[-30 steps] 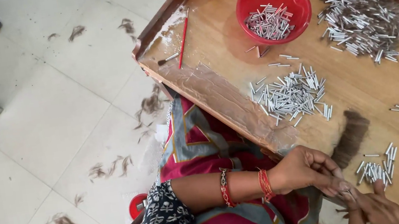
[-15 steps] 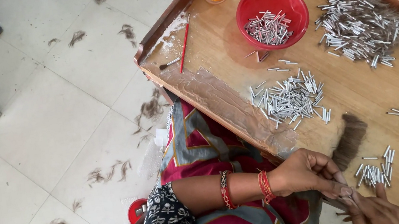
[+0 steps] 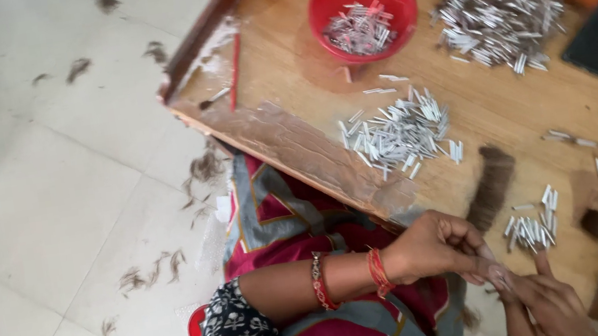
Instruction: Assembling brushes by inserting bundles of hair bristles into small metal tubes on a workbench.
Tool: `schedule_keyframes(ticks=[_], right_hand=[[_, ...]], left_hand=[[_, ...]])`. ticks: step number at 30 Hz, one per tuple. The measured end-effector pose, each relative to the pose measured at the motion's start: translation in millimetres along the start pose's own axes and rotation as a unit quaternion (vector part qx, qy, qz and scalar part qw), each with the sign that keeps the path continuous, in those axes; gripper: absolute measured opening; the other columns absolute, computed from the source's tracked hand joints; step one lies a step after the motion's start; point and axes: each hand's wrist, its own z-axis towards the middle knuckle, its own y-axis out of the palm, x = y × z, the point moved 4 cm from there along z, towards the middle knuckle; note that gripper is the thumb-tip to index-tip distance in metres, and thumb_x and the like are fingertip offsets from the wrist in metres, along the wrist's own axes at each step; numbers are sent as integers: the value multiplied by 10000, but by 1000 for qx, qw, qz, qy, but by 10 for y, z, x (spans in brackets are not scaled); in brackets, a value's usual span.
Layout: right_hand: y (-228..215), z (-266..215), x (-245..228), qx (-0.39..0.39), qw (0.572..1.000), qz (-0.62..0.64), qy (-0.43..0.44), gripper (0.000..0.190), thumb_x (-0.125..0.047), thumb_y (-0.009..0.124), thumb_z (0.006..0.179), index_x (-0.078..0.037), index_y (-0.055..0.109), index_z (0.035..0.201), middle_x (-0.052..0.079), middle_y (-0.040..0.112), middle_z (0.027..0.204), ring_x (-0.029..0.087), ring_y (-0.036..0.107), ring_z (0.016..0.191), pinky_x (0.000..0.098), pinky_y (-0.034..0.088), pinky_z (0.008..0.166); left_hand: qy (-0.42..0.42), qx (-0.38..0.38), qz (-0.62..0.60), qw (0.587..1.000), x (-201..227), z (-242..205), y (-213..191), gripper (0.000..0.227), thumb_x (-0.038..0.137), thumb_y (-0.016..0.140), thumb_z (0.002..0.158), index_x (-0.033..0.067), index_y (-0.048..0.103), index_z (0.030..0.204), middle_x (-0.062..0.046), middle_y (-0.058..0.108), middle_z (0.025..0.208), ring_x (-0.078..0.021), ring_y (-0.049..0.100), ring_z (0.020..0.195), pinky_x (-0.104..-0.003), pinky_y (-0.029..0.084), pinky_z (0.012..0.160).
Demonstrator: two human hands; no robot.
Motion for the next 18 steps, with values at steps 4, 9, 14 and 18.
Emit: schedule_keyframes(ticks=[4, 9, 14, 18], right_hand=[[86, 459, -348, 23, 997, -20, 72, 159, 39, 777, 892, -37, 766, 1031, 110, 725, 908, 222, 684, 895, 433, 566, 1093], [-72, 492, -16, 43, 989, -82, 113, 183, 32, 759, 932, -41, 752, 1100, 97, 722, 998, 245, 648, 982, 496, 509, 1183], [71, 478, 129, -21, 983, -148, 108, 320, 62, 689, 867, -104, 747, 1134, 72, 683, 1156, 335, 527, 1182, 571, 359, 1268], [278, 452, 121, -89, 981, -160, 71, 391, 49, 674, 796, -169, 785, 1100, 104, 613, 1216, 368, 446, 1257, 592, 278, 1234]], left_hand=[[43, 54, 132, 989, 86, -43, -2, 146, -4, 790, 920, -80, 723, 1024, -103, 747, 906, -109, 681, 797, -253, 579, 705], [96, 99, 134, 981, 236, -35, 82, 259, 23, 638, 1046, -46, 627, 1296, -97, 716, 1213, -103, 652, 1066, -242, 554, 924], [134, 89, 157, 974, 370, -94, 222, 511, 205, 424, 1166, -52, 329, 1598, -173, 391, 1647, -227, 364, 1550, -353, 280, 1310], [159, 74, 358, 917, 291, -124, 312, 651, 372, 300, 1175, -57, 191, 1652, -201, 232, 1749, -313, 221, 1653, -405, 168, 1361]])
